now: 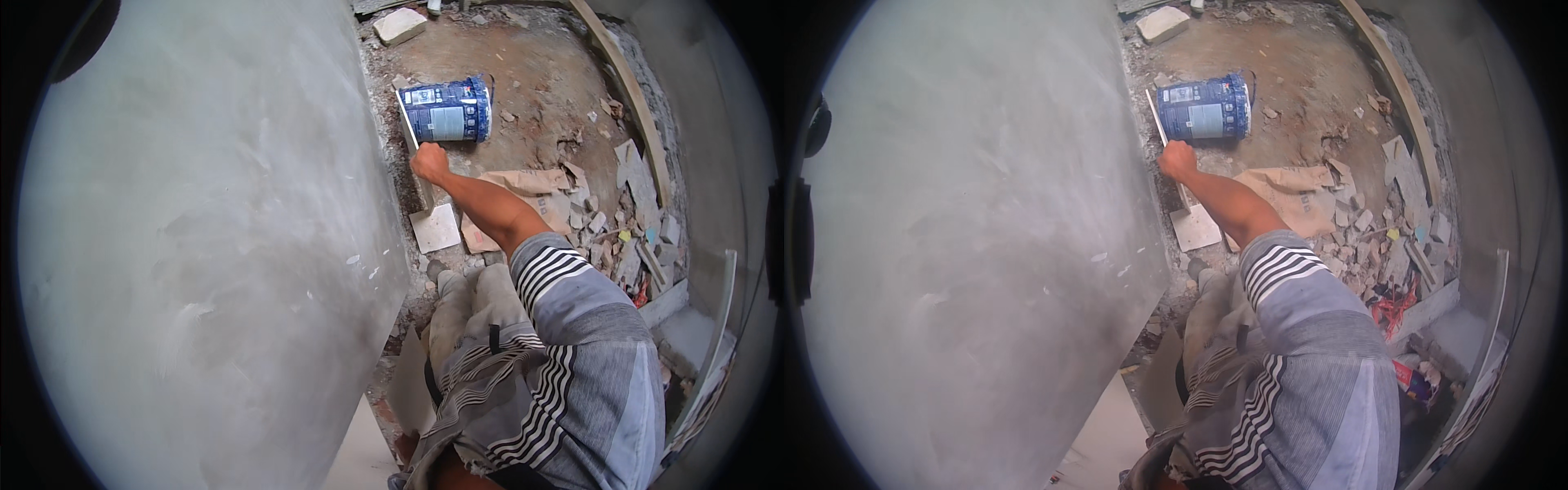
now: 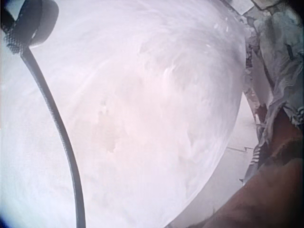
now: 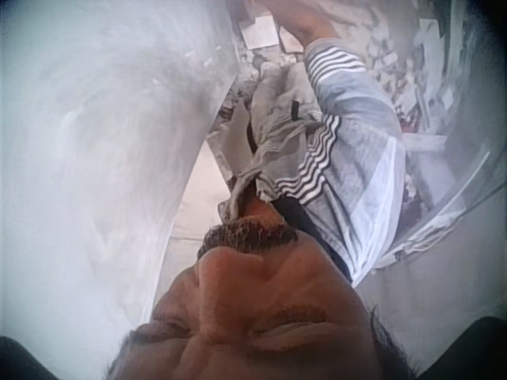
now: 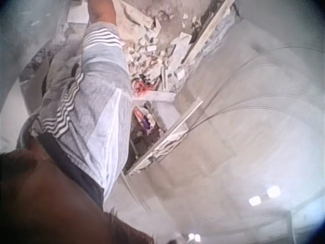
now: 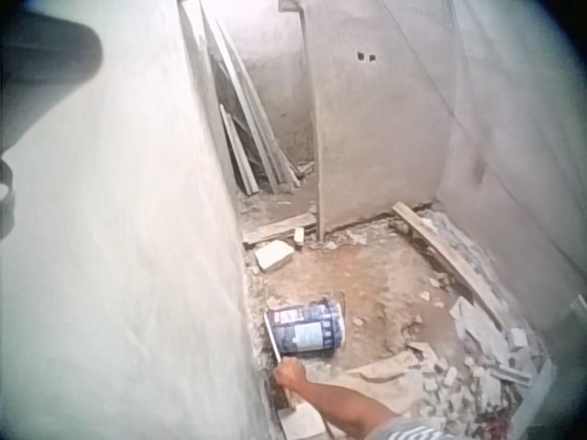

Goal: The person walks through a construction site carrying a trowel and a tile, then scoops cement into a bucket and adds a white powder from a bag. The person carries the bucket and bag back to the tiling area.

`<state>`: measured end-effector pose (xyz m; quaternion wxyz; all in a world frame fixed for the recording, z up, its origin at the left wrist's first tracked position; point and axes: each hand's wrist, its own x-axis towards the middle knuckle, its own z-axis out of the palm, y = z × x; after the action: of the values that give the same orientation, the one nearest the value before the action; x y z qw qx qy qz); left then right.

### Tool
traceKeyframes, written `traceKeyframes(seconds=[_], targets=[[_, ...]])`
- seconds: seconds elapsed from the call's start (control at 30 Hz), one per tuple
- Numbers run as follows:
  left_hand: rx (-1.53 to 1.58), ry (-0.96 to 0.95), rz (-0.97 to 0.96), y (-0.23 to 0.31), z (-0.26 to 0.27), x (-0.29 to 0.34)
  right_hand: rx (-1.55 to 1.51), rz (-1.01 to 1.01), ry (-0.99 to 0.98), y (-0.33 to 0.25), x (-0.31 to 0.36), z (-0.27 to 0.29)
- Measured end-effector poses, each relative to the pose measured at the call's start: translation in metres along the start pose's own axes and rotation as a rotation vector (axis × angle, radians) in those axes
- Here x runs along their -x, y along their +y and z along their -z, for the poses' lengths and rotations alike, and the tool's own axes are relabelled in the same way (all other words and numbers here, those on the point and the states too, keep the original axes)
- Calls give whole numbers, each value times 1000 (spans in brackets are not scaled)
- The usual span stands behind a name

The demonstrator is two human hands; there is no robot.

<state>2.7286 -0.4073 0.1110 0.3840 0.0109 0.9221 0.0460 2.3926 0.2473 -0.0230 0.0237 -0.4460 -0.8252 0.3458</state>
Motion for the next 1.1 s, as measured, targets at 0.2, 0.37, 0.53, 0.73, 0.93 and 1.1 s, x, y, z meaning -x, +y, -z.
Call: traceKeyframes(seconds=[0.2,0.37,0.53,0.73,0.93,1.1], targets=[[64,18,14,38,-15,21,5,-8,-58,-15,-20,3],[16,-11,133,66,-29,32,7,-30,-81,-14,-26,-14],[4,-9,223,96,-33,42,-7,-29,-171,-12,-25,-45],[-15,-37,144,131,-38,53,-33,5,-282,-27,-12,-84],[45,55,195,154,-44,58,-40,79,-373,-37,-25,-114],[166,50,244,162,-51,54,172,333,-483,-37,-34,-155]])
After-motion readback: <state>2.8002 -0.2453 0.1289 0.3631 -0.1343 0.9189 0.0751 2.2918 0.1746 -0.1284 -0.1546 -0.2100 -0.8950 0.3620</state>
